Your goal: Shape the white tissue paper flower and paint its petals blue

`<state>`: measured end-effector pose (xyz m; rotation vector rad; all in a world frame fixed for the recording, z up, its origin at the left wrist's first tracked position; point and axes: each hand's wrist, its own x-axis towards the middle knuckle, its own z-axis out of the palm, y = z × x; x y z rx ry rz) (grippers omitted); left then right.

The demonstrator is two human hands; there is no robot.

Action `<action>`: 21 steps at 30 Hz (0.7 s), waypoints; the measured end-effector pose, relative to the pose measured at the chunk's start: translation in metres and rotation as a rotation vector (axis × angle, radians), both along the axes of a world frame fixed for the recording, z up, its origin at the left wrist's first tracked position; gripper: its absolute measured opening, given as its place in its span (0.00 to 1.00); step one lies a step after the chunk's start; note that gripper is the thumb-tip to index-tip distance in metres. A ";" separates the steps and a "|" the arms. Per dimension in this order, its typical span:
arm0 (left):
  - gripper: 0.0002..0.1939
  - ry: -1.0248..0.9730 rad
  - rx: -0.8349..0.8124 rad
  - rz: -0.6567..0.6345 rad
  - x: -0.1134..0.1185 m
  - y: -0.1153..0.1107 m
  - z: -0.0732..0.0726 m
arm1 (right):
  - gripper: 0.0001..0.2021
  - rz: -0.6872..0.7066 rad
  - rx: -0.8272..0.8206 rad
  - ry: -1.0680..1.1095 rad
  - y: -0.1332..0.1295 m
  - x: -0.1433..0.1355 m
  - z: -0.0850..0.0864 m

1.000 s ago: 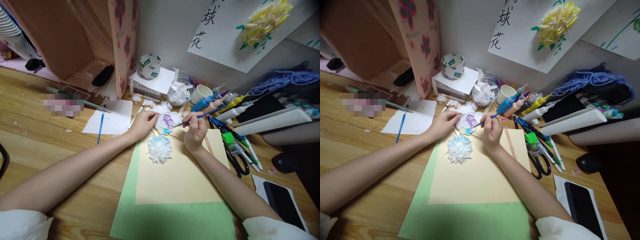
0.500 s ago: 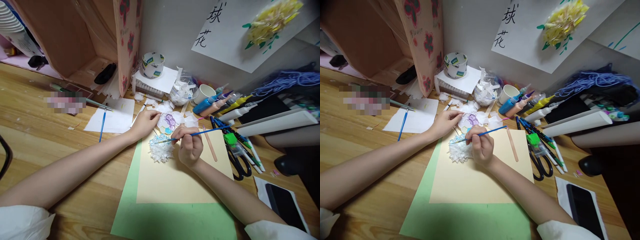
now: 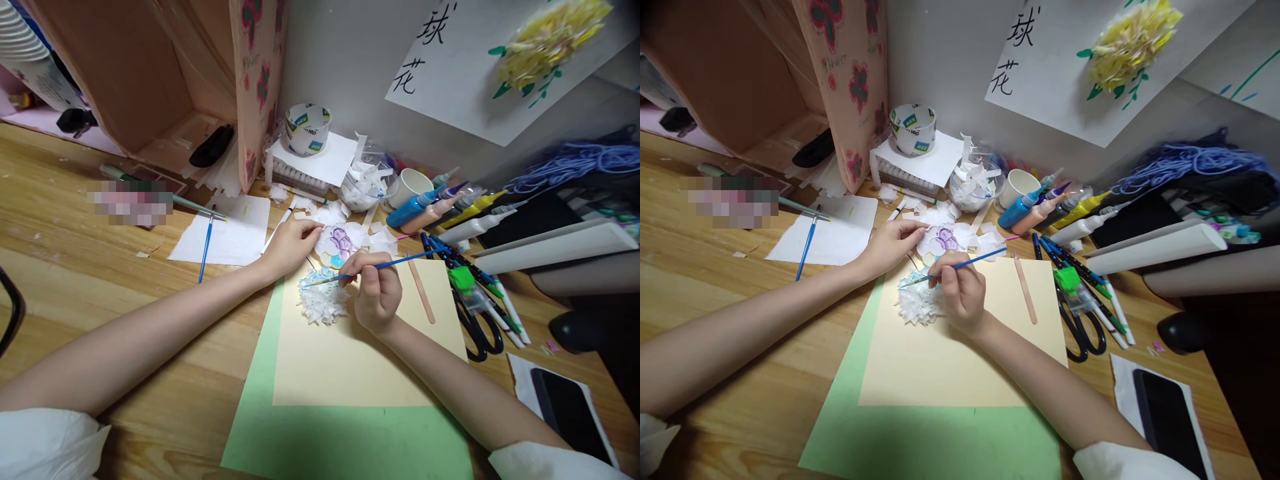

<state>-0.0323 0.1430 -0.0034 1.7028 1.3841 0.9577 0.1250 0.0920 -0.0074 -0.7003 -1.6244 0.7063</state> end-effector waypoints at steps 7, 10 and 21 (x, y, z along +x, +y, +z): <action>0.15 0.016 -0.003 0.004 0.000 0.000 0.000 | 0.11 0.012 -0.017 0.015 0.001 0.000 0.000; 0.15 -0.003 -0.008 0.002 0.000 0.000 -0.001 | 0.10 0.019 -0.013 -0.008 0.002 0.000 0.000; 0.16 -0.023 -0.008 -0.003 -0.001 0.000 -0.003 | 0.10 0.021 -0.021 -0.016 0.002 0.002 0.000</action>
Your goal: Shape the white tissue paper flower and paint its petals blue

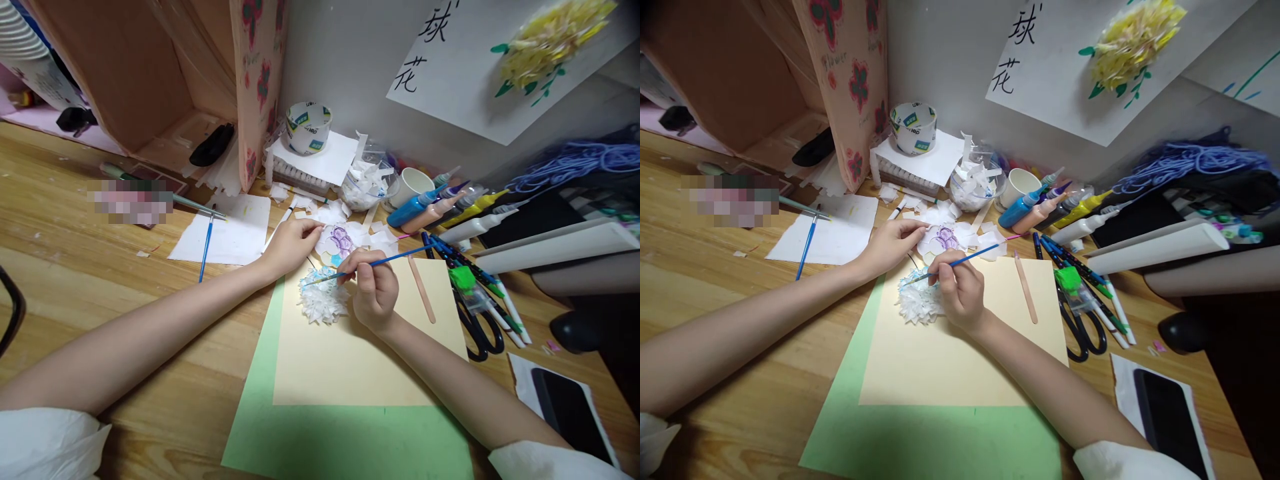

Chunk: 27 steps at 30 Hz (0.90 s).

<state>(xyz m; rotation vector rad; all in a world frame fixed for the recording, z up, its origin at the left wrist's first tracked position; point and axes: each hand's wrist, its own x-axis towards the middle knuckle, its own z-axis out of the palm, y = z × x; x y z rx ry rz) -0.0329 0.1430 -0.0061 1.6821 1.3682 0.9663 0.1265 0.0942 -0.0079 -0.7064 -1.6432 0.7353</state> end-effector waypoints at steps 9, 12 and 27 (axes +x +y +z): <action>0.16 -0.001 0.001 -0.009 0.000 0.000 -0.002 | 0.11 -0.059 0.010 -0.016 0.000 0.000 0.000; 0.16 0.004 -0.001 -0.009 0.000 0.000 -0.001 | 0.11 -0.048 0.016 -0.017 0.001 0.001 0.001; 0.15 -0.002 0.013 -0.007 0.000 0.001 -0.002 | 0.11 -0.040 0.037 0.001 0.002 0.001 0.003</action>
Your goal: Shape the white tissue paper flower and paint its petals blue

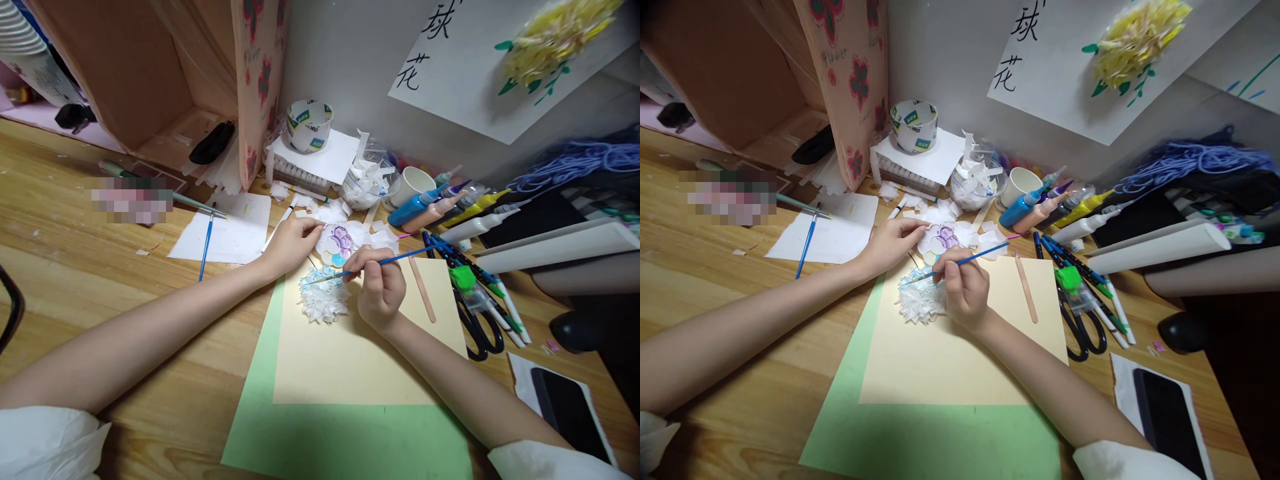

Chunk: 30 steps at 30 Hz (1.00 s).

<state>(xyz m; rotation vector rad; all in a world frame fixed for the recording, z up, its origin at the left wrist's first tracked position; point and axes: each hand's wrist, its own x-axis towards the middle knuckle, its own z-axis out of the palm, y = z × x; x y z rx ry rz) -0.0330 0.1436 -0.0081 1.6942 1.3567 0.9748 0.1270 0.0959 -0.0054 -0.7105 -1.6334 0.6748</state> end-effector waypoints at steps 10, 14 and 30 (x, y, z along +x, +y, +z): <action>0.15 0.021 -0.006 0.008 0.000 0.000 0.001 | 0.11 -0.006 0.021 0.024 0.000 -0.001 0.002; 0.15 0.012 0.015 0.002 0.000 0.000 -0.001 | 0.10 0.073 0.103 -0.057 -0.001 -0.001 -0.001; 0.15 0.017 0.000 0.008 0.001 -0.001 0.003 | 0.09 0.068 0.145 -0.050 -0.001 -0.001 -0.004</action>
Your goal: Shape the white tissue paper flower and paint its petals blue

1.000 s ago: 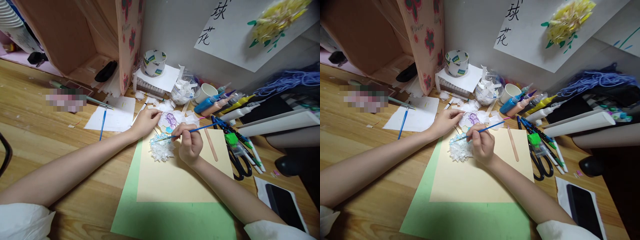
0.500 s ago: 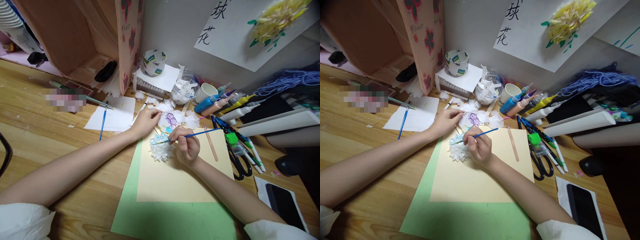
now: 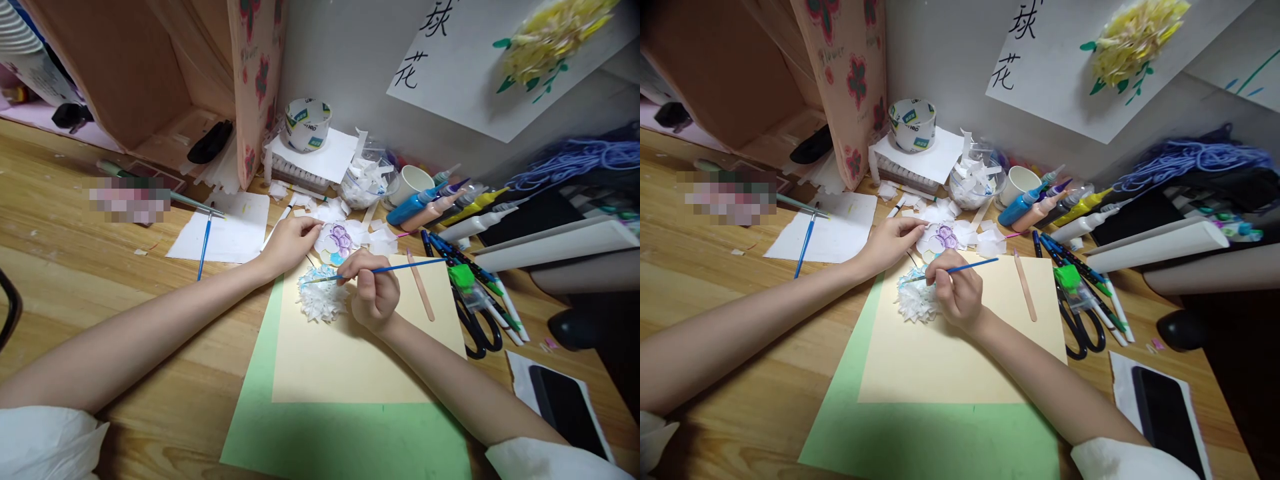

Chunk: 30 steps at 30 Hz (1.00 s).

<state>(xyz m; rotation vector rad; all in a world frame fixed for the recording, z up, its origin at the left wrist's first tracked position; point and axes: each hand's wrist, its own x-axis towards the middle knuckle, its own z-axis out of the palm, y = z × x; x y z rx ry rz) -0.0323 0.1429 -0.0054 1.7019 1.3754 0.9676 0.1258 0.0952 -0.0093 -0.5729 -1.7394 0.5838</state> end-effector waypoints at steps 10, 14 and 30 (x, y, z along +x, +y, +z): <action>0.15 0.010 -0.010 0.007 0.000 0.000 0.001 | 0.08 0.005 -0.048 0.026 -0.001 0.000 -0.001; 0.15 0.009 -0.014 0.004 0.000 0.000 0.001 | 0.09 -0.001 -0.066 0.077 0.000 -0.001 -0.001; 0.15 -0.004 -0.006 -0.002 0.000 0.000 0.000 | 0.10 -0.107 -0.019 0.147 0.002 -0.002 0.004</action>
